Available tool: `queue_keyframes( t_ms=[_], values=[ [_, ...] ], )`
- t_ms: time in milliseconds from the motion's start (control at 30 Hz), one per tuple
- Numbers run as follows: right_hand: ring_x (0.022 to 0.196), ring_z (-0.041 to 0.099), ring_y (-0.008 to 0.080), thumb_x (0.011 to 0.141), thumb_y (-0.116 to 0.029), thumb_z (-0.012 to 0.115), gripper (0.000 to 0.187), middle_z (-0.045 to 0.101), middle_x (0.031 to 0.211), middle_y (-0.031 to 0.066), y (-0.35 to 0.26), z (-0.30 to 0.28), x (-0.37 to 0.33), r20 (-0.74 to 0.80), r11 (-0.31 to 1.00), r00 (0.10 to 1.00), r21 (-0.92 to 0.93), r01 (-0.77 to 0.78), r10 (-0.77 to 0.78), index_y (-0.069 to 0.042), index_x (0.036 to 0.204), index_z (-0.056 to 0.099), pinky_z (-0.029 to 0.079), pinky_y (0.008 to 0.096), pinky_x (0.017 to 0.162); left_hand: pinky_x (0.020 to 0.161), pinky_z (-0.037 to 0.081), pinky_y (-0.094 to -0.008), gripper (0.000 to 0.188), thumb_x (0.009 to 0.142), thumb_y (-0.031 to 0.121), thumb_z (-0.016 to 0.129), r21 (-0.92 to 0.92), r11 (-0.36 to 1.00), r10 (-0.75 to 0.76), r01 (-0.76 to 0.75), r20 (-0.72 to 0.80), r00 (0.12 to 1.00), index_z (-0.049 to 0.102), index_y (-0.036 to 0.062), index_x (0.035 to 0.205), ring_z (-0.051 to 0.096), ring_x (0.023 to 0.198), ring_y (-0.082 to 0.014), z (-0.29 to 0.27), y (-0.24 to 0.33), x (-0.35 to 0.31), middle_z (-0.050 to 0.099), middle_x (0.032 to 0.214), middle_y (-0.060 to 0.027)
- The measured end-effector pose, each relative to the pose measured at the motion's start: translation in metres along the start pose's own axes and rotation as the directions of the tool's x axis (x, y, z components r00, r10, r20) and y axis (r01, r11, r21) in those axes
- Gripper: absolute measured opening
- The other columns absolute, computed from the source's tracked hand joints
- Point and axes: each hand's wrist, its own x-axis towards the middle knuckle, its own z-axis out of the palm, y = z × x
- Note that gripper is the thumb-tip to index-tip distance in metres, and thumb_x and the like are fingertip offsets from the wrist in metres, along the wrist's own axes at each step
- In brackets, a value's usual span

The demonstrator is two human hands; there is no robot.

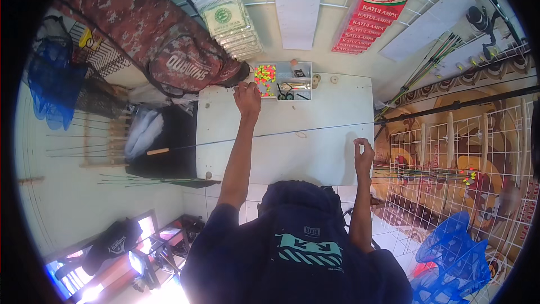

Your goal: The recorder is assembling a fishing rod by connecting its sections and securing them with a rubber band.

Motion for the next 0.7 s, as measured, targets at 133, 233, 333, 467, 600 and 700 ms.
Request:
queue_keyframes(
  t_ms=[133,233,333,467,600,700],
  values=[
    [0.092,0.065,0.0292,0.088,-0.006,0.06,0.01,0.068,0.093,0.0133,0.0,-0.008,-0.004,0.039,0.997,0.998,0.071,-0.044,0.041,0.0,0.096,0.063,0.049,0.0384,0.084,0.086,0.044,-0.0412,0.013,0.076,0.014,0.067,0.298,0.954,-0.015,-0.036,0.167,0.986,0.071,0.0098,0.087,0.054,0.102,-0.0295,0.017,-0.006,0.013,0.058,0.104,-0.0099],
    [0.086,0.068,0.0239,0.09,-0.005,0.06,0.011,0.069,0.09,0.0144,0.01,-0.008,-0.006,0.031,0.985,0.996,0.15,-0.085,0.082,0.0,0.099,0.063,0.052,0.0343,0.081,0.088,0.043,-0.0414,0.016,0.076,0.016,0.068,0.328,0.941,0.009,-0.08,0.214,0.977,0.07,0.0095,0.09,0.054,0.104,-0.0305,0.02,0.004,0.015,0.059,0.105,-0.0117],
    [0.082,0.069,0.0183,0.09,-0.003,0.061,0.011,0.069,0.086,0.0131,0.013,-0.01,-0.009,0.0,0.973,0.993,0.198,-0.116,0.119,0.0,0.101,0.062,0.054,0.0297,0.079,0.084,0.046,-0.042,0.018,0.074,0.016,0.071,0.356,0.928,0.05,-0.107,0.165,0.985,0.07,0.0084,0.091,0.056,0.101,-0.0306,0.03,0.011,0.013,0.059,0.099,-0.013],
    [0.081,0.065,0.0125,0.089,0.0,0.063,0.01,0.068,0.087,0.0084,0.026,0.002,-0.005,0.011,0.934,0.996,0.346,-0.092,0.094,0.003,0.098,0.062,0.054,0.0267,0.076,0.076,0.048,-0.0446,0.014,0.076,0.014,0.066,0.331,0.934,0.104,-0.13,0.094,0.99,0.068,0.0063,0.087,0.06,0.089,-0.0319,0.048,-0.014,0.02,0.059,0.091,-0.0146],
    [0.082,0.068,0.0148,0.086,-0.002,0.066,0.011,0.07,0.09,0.011,0.015,0.003,0.003,0.06,0.9,0.982,0.392,-0.189,0.18,0.002,0.096,0.068,0.055,0.0272,0.075,0.076,0.047,-0.0461,0.018,0.072,0.011,0.068,0.276,0.939,0.206,-0.205,0.028,0.978,0.069,0.0065,0.089,0.06,0.088,-0.0329,0.045,-0.014,0.016,0.06,0.093,-0.0145],
    [0.084,0.069,0.018,0.086,-0.002,0.066,0.012,0.071,0.092,0.0119,0.015,0.0,0.008,0.021,0.9,0.989,0.414,-0.14,0.144,0.002,0.096,0.069,0.055,0.0285,0.075,0.078,0.045,-0.0421,0.011,0.073,0.008,0.062,0.287,0.904,0.326,-0.318,0.023,0.945,0.066,0.0052,0.083,0.058,0.091,-0.031,0.033,0.002,0.015,0.06,0.09,-0.0132]
  ],
)
